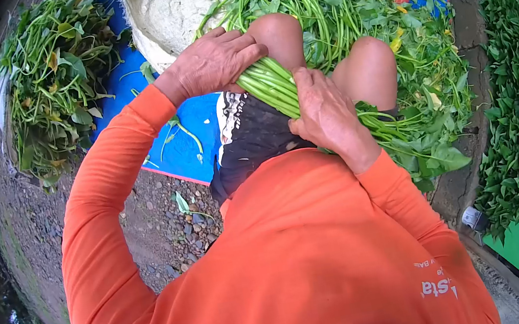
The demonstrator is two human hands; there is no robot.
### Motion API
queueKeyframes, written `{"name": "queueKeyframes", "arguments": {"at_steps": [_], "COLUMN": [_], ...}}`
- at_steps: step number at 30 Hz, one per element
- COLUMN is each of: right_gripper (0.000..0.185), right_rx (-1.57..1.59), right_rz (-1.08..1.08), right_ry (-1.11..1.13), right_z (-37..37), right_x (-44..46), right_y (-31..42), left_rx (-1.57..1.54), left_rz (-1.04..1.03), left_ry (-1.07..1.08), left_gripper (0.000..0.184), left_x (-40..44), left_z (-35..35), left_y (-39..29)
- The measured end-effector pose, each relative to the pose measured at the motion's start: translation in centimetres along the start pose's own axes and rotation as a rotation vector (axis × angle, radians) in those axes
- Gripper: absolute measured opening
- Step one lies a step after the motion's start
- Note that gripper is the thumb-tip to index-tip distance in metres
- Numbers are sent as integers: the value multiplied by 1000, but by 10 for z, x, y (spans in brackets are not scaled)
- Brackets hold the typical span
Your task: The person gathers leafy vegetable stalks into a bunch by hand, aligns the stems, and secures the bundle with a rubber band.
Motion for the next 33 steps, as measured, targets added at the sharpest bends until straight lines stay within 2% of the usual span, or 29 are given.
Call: {"name": "queueKeyframes", "arguments": {"at_steps": [2, 5, 6, 8, 10, 12, 14, 16, 17, 19, 20, 23, 24, 26, 28, 31, 33], "right_gripper": [57, 63, 69, 79, 81, 87, 91, 96, 95, 92, 90, 92, 90, 86, 83, 87, 100], "right_rx": [-24, 89, 143, 248, 353, 443, 542, 622, 599, 552, 525, 662, 888, 901, 958, 681, 488], "right_rz": [-29, -97, -103, -117, -164, -196, -168, -139, -154, -177, -207, -233, -229, -193, -164, -168, -179], "right_ry": [58, 180, 192, 221, 193, 178, 146, 107, 107, 106, 40, 79, 102, 116, 47, -55, -114], "right_z": [-7, -4, 0, 8, 27, 43, 43, 45, 48, 59, 62, 50, 53, 71, 76, 72, 78], "right_x": [6, 18, 18, 18, 18, 19, 22, 20, 16, 13, 8, 14, 13, 12, 13, 17, 15], "right_y": [2, -9, -14, -27, -37, -42, -48, -45, -46, -46, -48, -69, -61, -51, -59, -83, -77], "left_rx": [1, 148, 283, 218, -2, -528, -1099, -1581, -1625, -1793, -2004, -2127, -2232, -2196, -2057, -1457, -1650], "left_rz": [-13, -41, 39, 93, 155, 488, 719, 582, 748, 914, 1040, 979, 850, 548, 467, 454, 320], "left_ry": [-39, -117, -248, -388, -464, -229, -117, -397, -320, -188, -204, -577, -705, -807, -911, -1073, -947], "left_gripper": [98, 95, 95, 88, 76, 65, 64, 70, 86, 97, 109, 94, 71, 58, 47, 51, 64], "left_x": [-8, -1, -4, -14, -43, -52, -25, -6, -6, -8, -11, 10, 23, 43, 56, 71, 81], "left_z": [-11, 15, 40, 96, 85, 41, 3, -56, -59, -50, -71, -116, -97, -88, -67, -30, -12], "left_y": [14, -2, -22, -68, -94, -107, -119, -108, -98, -100, -101, -102, -109, -93, -77, -72, -79]}}
Point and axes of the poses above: each hand's wrist, its own x-axis towards the middle knuckle, its own z-axis out of the back of the hand, y = z × x, the point moved 6 cm from there along x, towards the middle knuckle, and after that the axes turned 10 degrees about -x, right-handed, at the moved point
